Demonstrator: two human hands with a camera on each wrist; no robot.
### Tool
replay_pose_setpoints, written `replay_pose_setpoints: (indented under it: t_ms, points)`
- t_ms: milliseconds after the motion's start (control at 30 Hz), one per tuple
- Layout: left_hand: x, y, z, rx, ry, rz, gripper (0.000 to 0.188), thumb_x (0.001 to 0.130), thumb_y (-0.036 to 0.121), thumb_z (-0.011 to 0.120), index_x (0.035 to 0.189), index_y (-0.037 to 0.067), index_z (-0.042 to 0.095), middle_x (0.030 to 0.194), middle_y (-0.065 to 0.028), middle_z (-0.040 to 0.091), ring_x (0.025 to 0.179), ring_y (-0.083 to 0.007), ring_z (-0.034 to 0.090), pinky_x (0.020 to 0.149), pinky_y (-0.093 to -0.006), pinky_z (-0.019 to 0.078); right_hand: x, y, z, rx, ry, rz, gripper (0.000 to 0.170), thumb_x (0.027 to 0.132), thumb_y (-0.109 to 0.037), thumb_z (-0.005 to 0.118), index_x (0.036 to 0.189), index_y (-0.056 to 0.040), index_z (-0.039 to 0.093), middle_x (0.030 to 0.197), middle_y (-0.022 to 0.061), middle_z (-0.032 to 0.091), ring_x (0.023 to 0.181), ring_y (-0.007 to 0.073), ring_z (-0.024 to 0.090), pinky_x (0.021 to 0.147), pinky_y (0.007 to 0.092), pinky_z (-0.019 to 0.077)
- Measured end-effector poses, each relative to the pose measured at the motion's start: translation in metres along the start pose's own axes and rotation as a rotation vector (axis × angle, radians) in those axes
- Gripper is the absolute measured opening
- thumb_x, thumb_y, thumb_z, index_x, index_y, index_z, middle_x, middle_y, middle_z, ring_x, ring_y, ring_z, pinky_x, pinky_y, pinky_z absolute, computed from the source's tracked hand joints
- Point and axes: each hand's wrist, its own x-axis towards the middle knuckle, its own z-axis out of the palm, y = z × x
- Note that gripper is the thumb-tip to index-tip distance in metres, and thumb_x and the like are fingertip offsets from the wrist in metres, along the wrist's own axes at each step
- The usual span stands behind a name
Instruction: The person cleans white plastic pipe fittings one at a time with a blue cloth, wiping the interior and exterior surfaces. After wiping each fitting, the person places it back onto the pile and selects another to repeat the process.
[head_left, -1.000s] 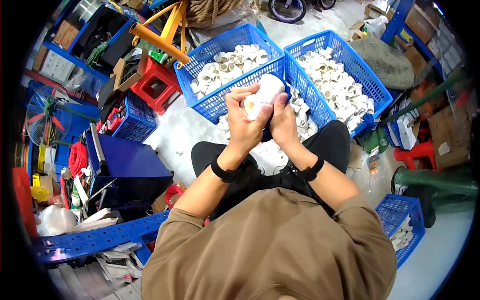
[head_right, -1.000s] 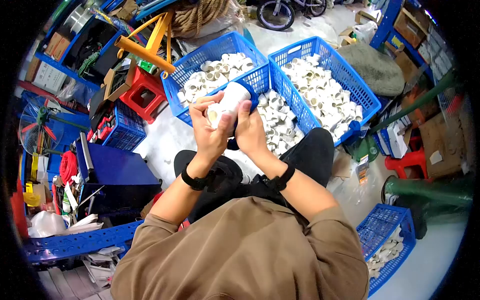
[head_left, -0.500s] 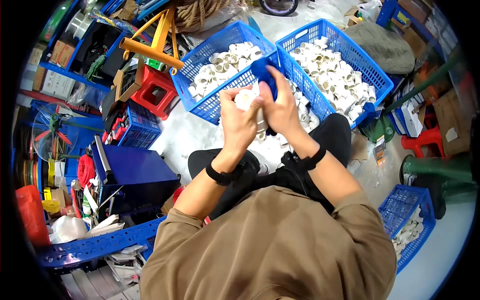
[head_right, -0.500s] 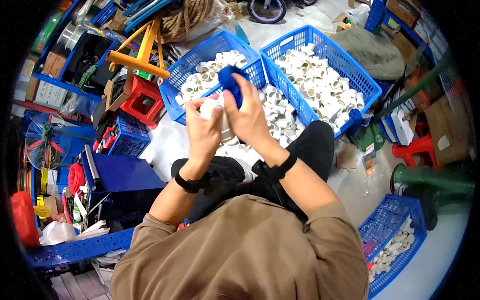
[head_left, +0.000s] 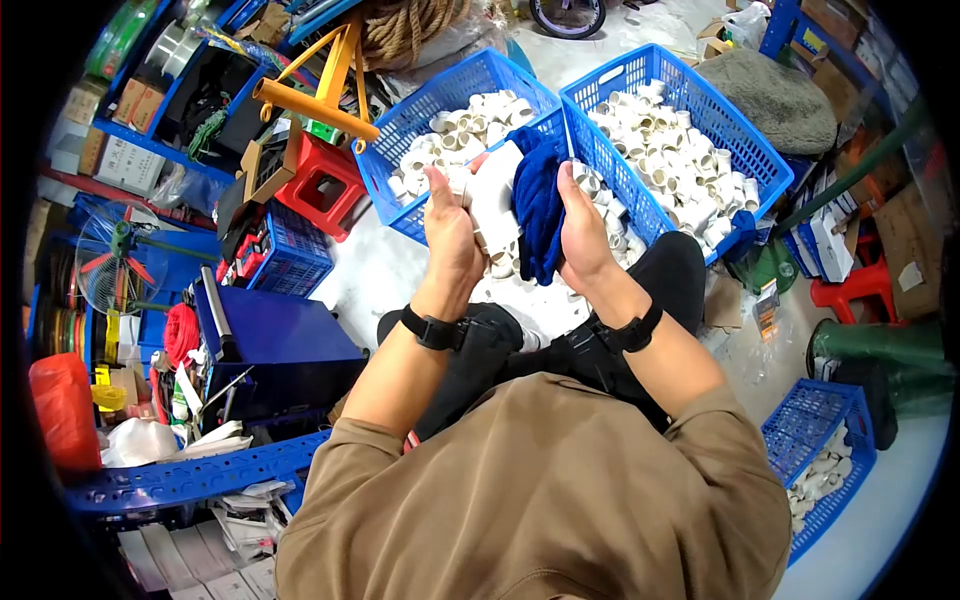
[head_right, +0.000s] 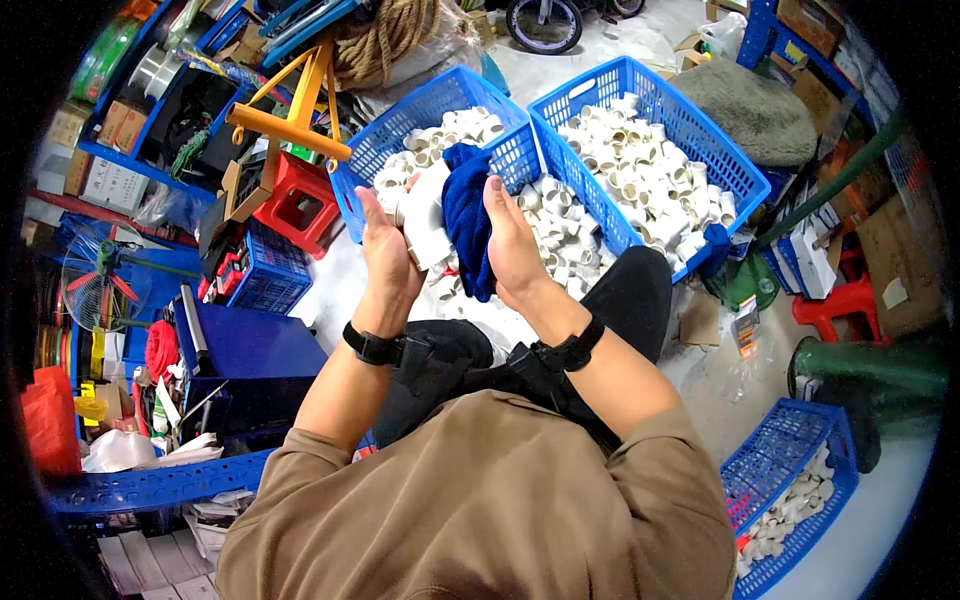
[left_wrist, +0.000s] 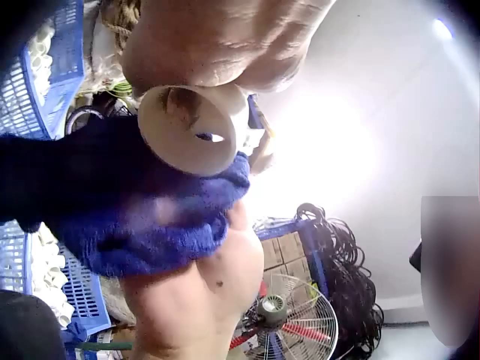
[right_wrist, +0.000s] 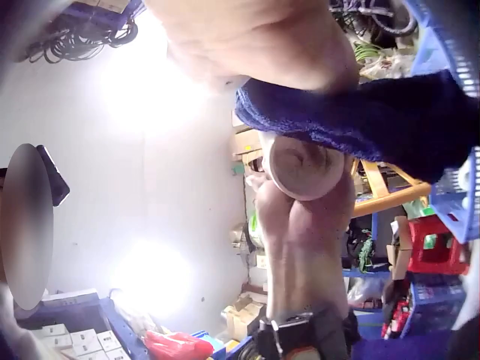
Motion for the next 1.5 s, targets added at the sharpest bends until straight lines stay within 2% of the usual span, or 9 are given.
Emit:
replay_pose_setpoints:
  t_ms: [267, 467, 533, 667, 833, 967, 1100, 1367, 1500]
  points:
    - [-0.008, -0.017, 0.01, -0.158, -0.199, -0.029, 0.057, 0.107, 0.05, 0.028, 0.134, 0.006, 0.052, 0.123, -0.0085, 0.065, 0.112, -0.0223, 0.062, 0.102, -0.036, 0.0472, 0.001, 0.034, -0.005, -0.045, 0.071, -0.13, 0.041, 0.11, -0.03, 0.036, 0.127, -0.0002, 0.058, 0.12, 0.0074, 0.064, 0.11, 0.0154, 0.057, 0.1, 0.0298, 0.0429]
    - [0.051, -0.046, -0.018, 0.01, 0.061, -0.054, 0.063, 0.107, 0.052, 0.023, 0.139, 0.005, 0.049, 0.129, -0.01, 0.063, 0.114, -0.0238, 0.062, 0.1, -0.037, 0.048, 0.009, 0.031, -0.051, -0.612, 0.15, -0.436, 0.033, 0.103, -0.03, 0.056, 0.104, 0.0034, 0.06, 0.091, 0.0052, 0.06, 0.086, 0.0129, 0.056, 0.079, 0.0252, 0.0436]
    - [0.078, -0.064, -0.023, 0.11, 0.185, -0.063, 0.07, 0.106, 0.057, 0.018, 0.14, 0.004, 0.047, 0.131, -0.0101, 0.062, 0.116, -0.0262, 0.061, 0.098, -0.0383, 0.0492, 0.031, 0.036, -0.075, -0.2, 0.248, -0.204, 0.032, 0.104, -0.03, 0.054, 0.106, 0.0008, 0.065, 0.094, 0.004, 0.065, 0.083, 0.0128, 0.059, 0.078, 0.0245, 0.0455]
    - [0.117, -0.108, -0.052, 0.199, 0.379, -0.702, 0.078, 0.093, 0.079, 0.02, 0.098, 0.013, 0.062, 0.064, 0.0023, 0.047, 0.048, -0.0084, 0.034, 0.047, -0.0238, 0.0353, 0.1, 0.028, -0.146, 0.5, 0.355, 0.031, 0.046, 0.103, -0.047, 0.044, 0.109, -0.007, 0.066, 0.097, 0.0063, 0.07, 0.085, 0.0199, 0.068, 0.079, 0.0339, 0.0548]
    - [0.171, -0.176, -0.048, 0.333, 0.354, -0.737, 0.051, 0.103, 0.06, 0.036, 0.098, 0.015, 0.06, 0.064, 0.0051, 0.047, 0.044, -0.0048, 0.033, 0.043, -0.0222, 0.0342, 0.145, 0.054, -0.256, 0.501, 0.737, -0.058, 0.045, 0.1, -0.049, 0.045, 0.097, -0.01, 0.066, 0.08, 0.0085, 0.066, 0.066, 0.025, 0.064, 0.063, 0.0402, 0.0548]
    - [0.248, -0.194, 0.008, 0.289, 0.058, -0.536, 0.066, 0.1, 0.066, 0.036, 0.13, 0.01, 0.051, 0.104, -0.0105, 0.064, 0.084, -0.0174, 0.063, 0.071, -0.0354, 0.0548, 0.145, 0.05, -0.285, 0.455, 0.851, 0.027, 0.038, 0.101, -0.044, 0.044, 0.088, -0.0137, 0.064, 0.07, 0.0054, 0.062, 0.053, 0.0211, 0.059, 0.047, 0.036, 0.0464]
    - [0.285, -0.174, 0.072, 0.402, -0.046, -0.471, 0.101, 0.093, 0.076, 0.035, 0.155, -0.001, 0.012, 0.15, -0.0303, 0.036, 0.137, -0.0355, 0.045, 0.1, -0.0498, 0.0483, 0.149, 0.035, -0.283, 0.448, 0.682, 0.032, 0.041, 0.102, -0.045, 0.044, 0.097, -0.0114, 0.066, 0.081, 0.0052, 0.066, 0.069, 0.0219, 0.065, 0.061, 0.037, 0.0525]
    - [0.299, -0.274, -0.078, 0.933, -0.003, -0.539, 0.045, 0.097, 0.045, 0.061, 0.106, 0.001, 0.064, 0.088, -0.0062, 0.066, 0.073, -0.0137, 0.064, 0.055, -0.0276, 0.0469, 0.152, 0.014, -0.287, 0.64, 0.535, -0.186, 0.053, 0.103, -0.047, 0.031, 0.123, -0.0084, 0.061, 0.112, 0.0108, 0.067, 0.1, 0.03, 0.064, 0.092, 0.0451, 0.0506]
    - [0.295, -0.334, -0.165, 1.33, -0.189, -0.49, 0.042, 0.09, 0.037, 0.067, 0.101, -0.003, 0.07, 0.084, -0.0189, 0.071, 0.079, -0.0254, 0.069, 0.073, -0.0381, 0.0535, 0.148, -0.004, -0.297, 0.569, 0.458, -0.35, 0.054, 0.101, -0.045, 0.031, 0.122, -0.005, 0.061, 0.111, 0.012, 0.067, 0.1, 0.0301, 0.064, 0.092, 0.0453, 0.0506]
